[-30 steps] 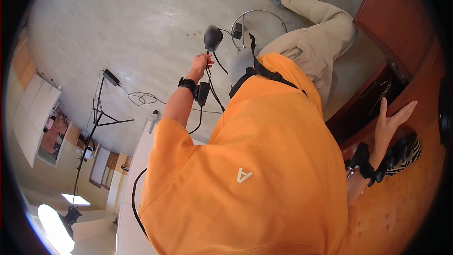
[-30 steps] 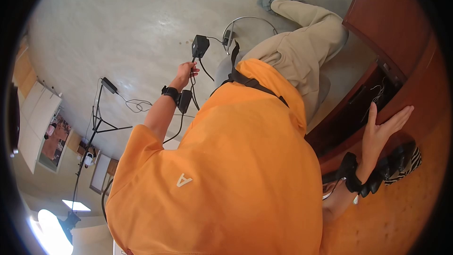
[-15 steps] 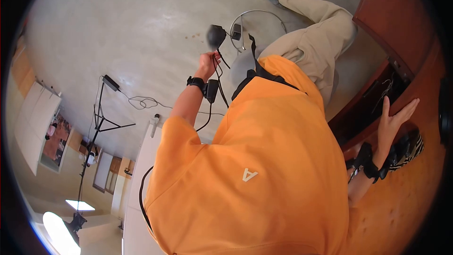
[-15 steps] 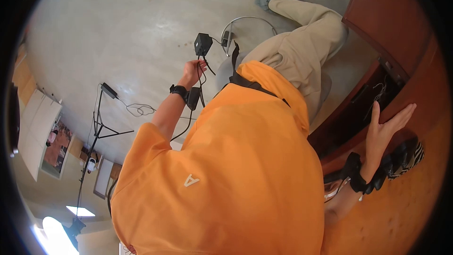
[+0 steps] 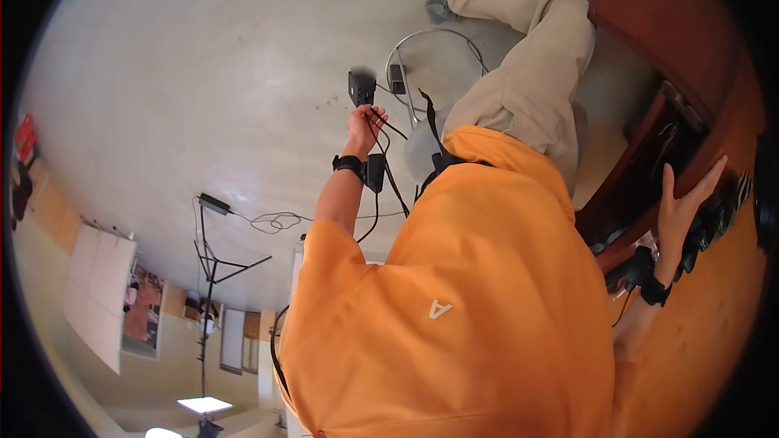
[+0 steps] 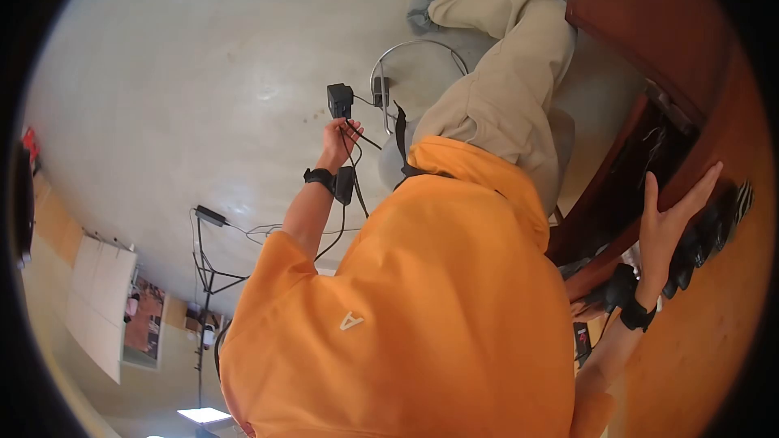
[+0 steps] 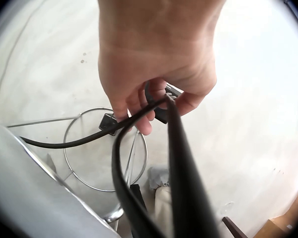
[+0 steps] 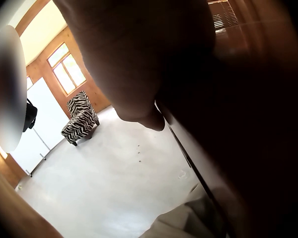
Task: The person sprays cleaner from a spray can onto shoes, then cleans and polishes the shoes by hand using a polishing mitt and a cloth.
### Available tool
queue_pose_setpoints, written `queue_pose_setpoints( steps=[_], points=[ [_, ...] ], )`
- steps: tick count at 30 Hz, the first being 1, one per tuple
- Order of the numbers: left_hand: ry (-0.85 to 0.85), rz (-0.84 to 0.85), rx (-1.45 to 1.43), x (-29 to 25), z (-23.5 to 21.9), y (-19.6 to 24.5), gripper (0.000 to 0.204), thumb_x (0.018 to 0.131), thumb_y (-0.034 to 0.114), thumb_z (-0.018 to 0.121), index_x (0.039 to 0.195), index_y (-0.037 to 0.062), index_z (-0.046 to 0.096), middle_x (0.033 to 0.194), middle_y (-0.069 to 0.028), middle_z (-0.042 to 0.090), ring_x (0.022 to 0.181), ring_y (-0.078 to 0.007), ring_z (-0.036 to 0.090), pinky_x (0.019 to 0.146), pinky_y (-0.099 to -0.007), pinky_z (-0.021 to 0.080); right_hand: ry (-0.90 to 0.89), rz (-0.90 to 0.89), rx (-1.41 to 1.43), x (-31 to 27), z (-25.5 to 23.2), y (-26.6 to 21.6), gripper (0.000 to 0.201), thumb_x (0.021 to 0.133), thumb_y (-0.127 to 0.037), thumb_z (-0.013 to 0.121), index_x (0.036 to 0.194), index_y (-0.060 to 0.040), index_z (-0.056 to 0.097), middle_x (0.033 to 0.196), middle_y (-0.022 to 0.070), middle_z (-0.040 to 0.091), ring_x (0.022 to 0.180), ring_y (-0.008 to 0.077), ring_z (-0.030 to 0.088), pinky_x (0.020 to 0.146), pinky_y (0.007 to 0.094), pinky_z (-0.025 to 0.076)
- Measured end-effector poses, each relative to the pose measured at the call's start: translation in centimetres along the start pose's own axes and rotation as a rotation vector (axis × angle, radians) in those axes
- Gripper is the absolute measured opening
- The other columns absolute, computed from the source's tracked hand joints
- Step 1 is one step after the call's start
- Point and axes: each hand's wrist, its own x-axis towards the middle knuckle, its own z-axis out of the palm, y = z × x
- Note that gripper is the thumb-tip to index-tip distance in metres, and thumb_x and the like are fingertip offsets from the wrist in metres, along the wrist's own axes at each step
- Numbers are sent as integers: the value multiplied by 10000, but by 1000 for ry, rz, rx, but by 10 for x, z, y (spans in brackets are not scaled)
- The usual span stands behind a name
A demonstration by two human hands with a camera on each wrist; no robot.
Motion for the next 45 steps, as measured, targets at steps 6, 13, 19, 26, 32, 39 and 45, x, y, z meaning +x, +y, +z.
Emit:
queue_pose_setpoints(
  steps=[6,13,19,26,32,39,45],
  points=[
    [-47,-51,70,4,3,9,91,832,119,465,811,34,491,804,-81,565,805,-242,587,802,-401,471,-14,69,-31,-11,-11,-5,828,841,-212,623,1406,-12,52,1454,200,110,1350,321,120,1083,412,143],
    [49,-13,146,2,20,14,118,912,76,377,973,8,451,937,-118,565,879,-229,576,794,-351,475,-19,120,-32,-12,-8,-6,806,855,-212,612,1411,-26,60,1459,186,113,1352,306,130,1079,408,161],
    [72,-16,-24,-1,6,25,137,926,41,323,1019,45,424,735,-35,448,577,-128,374,552,-269,350,-6,109,-96,-11,-4,5,792,851,-225,618,1407,-19,92,1451,187,140,1347,289,154,1077,395,177],
    [-100,-143,-29,-15,-1,38,150,852,-41,353,975,5,427,726,-35,441,558,-108,371,542,-242,350,13,50,-114,7,-2,9,806,820,-216,651,1388,18,131,1429,204,187,1328,314,197,1075,393,177],
    [-68,-113,0,-20,5,40,132,864,-19,356,972,11,426,732,-38,449,568,-112,382,552,-246,361,33,14,-112,9,-2,13,791,822,-207,649,1384,22,141,1422,209,198,1323,315,207,1071,390,185],
    [5,-58,132,-12,4,33,130,924,60,345,1022,46,430,759,-52,502,618,-153,464,604,-288,418,53,-31,-106,9,-2,11,768,836,-229,632,1389,7,153,1430,198,190,1334,293,195,1082,379,176],
    [15,-43,166,-5,15,28,87,920,51,359,975,48,427,802,-93,548,671,-208,556,695,-383,515,67,-24,-86,10,-3,1,763,835,-222,632,1386,11,159,1430,197,193,1331,293,200,1081,376,175]
  ],
)
